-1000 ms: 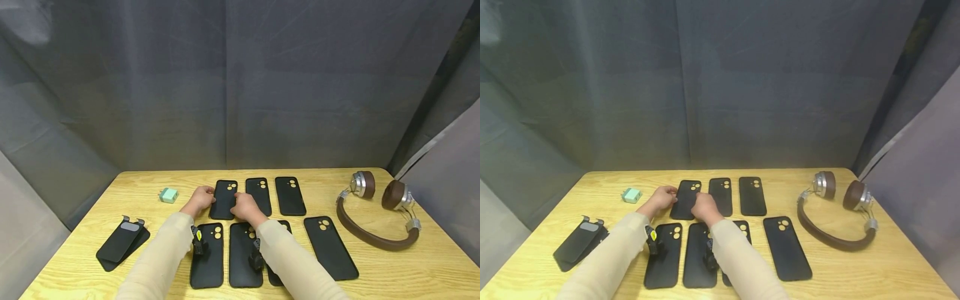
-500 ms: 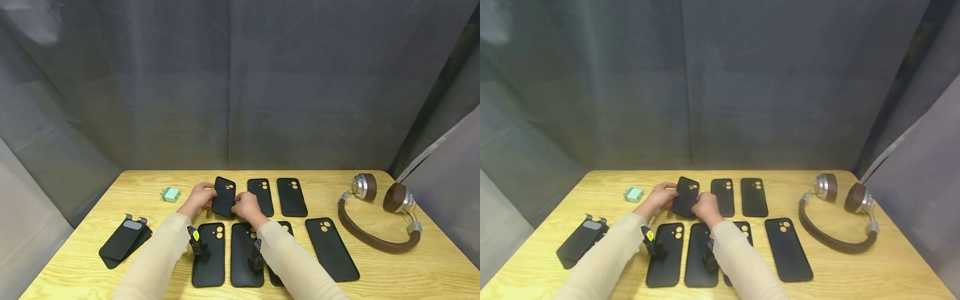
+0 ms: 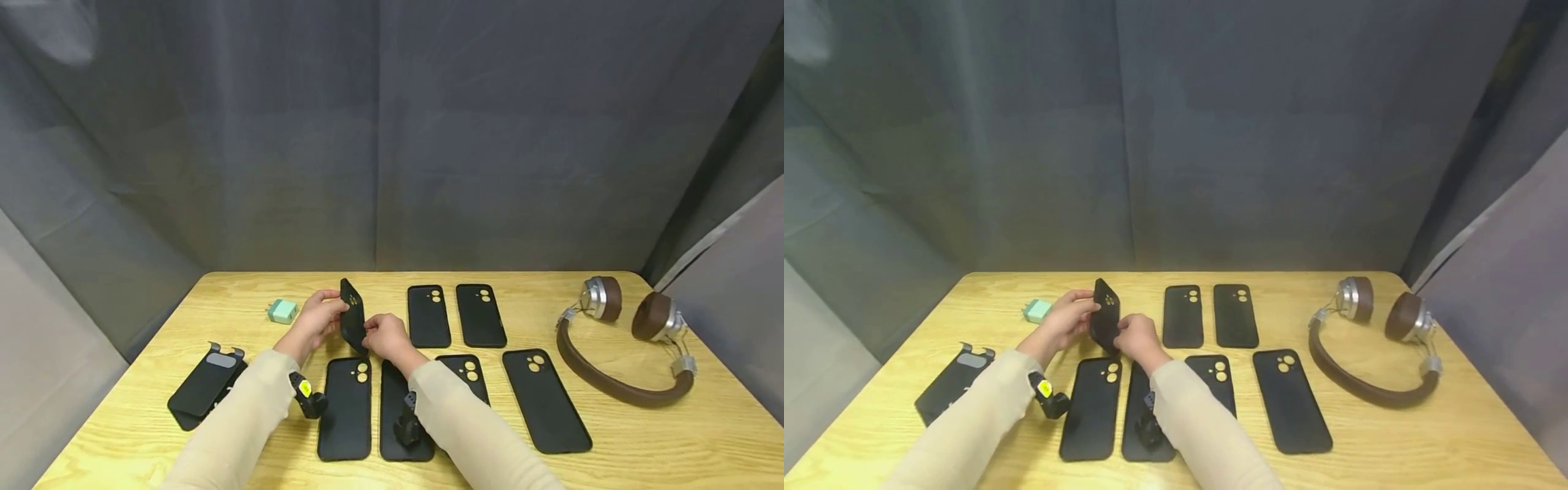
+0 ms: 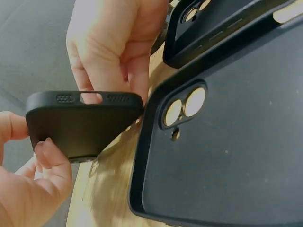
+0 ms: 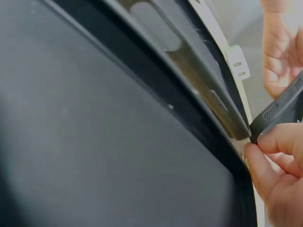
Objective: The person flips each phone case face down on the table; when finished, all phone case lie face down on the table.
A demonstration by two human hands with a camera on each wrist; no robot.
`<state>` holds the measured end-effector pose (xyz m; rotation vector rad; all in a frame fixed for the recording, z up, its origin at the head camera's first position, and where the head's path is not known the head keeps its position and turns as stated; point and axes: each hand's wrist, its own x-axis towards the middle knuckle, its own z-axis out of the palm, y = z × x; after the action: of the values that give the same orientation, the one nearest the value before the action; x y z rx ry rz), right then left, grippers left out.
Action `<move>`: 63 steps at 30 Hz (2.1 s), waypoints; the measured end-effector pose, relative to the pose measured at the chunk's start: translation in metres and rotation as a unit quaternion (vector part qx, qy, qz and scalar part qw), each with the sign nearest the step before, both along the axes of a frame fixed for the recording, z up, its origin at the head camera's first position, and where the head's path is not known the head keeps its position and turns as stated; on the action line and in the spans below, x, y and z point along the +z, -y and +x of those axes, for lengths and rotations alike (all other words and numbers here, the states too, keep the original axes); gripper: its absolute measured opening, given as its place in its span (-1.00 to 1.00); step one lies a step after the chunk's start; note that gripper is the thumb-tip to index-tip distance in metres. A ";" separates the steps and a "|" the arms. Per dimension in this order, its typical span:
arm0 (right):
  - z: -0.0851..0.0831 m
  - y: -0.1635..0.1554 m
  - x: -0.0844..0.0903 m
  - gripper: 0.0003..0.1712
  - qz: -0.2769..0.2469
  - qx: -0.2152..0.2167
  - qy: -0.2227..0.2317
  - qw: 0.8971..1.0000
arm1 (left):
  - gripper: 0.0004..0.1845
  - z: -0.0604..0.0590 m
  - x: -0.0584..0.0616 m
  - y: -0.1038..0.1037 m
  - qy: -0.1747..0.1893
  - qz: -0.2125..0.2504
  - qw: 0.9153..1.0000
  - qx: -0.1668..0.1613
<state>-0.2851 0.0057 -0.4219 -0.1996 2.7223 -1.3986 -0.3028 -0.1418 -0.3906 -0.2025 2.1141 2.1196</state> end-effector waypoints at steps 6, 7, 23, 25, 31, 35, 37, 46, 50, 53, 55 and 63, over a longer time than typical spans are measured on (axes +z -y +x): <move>0.000 -0.001 -0.001 -0.72 -0.017 -0.017 0.001 1.000 | -0.50 0.000 0.003 -0.008 0.000 -0.005 1.000 -0.005; 0.000 -0.001 -0.001 -0.73 -0.016 -0.019 -0.001 1.000 | -0.50 -0.001 0.004 -0.009 -0.001 -0.007 1.000 -0.004; 0.009 -0.011 0.016 -0.79 -0.178 -0.063 0.071 0.979 | -0.54 -0.004 0.007 -0.032 -0.027 -0.064 0.997 -0.013; 0.012 -0.014 0.023 -0.76 -0.221 -0.071 0.078 0.970 | -0.54 -0.004 0.007 -0.032 -0.029 -0.065 0.997 -0.010; 0.022 -0.018 0.038 -0.73 -0.247 -0.061 0.066 0.965 | -0.54 -0.006 0.006 -0.030 -0.026 -0.052 0.998 -0.006; 0.026 -0.016 0.040 -0.77 -0.194 -0.047 0.030 0.979 | -0.53 -0.005 0.005 -0.031 -0.027 -0.057 0.998 -0.015; 0.028 -0.014 0.040 -0.75 -0.158 -0.044 0.010 0.986 | -0.53 -0.005 0.004 -0.032 -0.026 -0.060 0.998 -0.018; 0.027 -0.009 0.034 -0.65 -0.054 -0.058 -0.043 0.996 | -0.55 -0.002 -0.002 -0.035 -0.026 -0.058 0.998 -0.018; 0.027 -0.008 0.032 -0.76 -0.033 -0.062 -0.050 0.996 | -0.57 0.000 -0.004 -0.037 -0.020 -0.067 0.997 -0.012; 0.026 -0.010 0.033 -0.70 -0.038 -0.073 -0.041 0.996 | -0.60 0.002 -0.005 -0.040 -0.013 -0.065 0.998 -0.015; 0.025 -0.012 0.034 -0.72 -0.047 -0.082 -0.034 0.995 | -0.61 0.004 -0.004 -0.041 -0.007 -0.058 0.998 -0.018; 0.025 -0.020 0.039 -0.84 -0.100 -0.108 -0.008 0.989 | -0.62 0.007 -0.006 -0.038 0.001 -0.047 0.999 -0.014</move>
<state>-0.2601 0.0256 -0.3829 0.0783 2.6813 -1.7332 -0.2956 -0.1043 -0.3962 -0.1832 2.2037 2.0067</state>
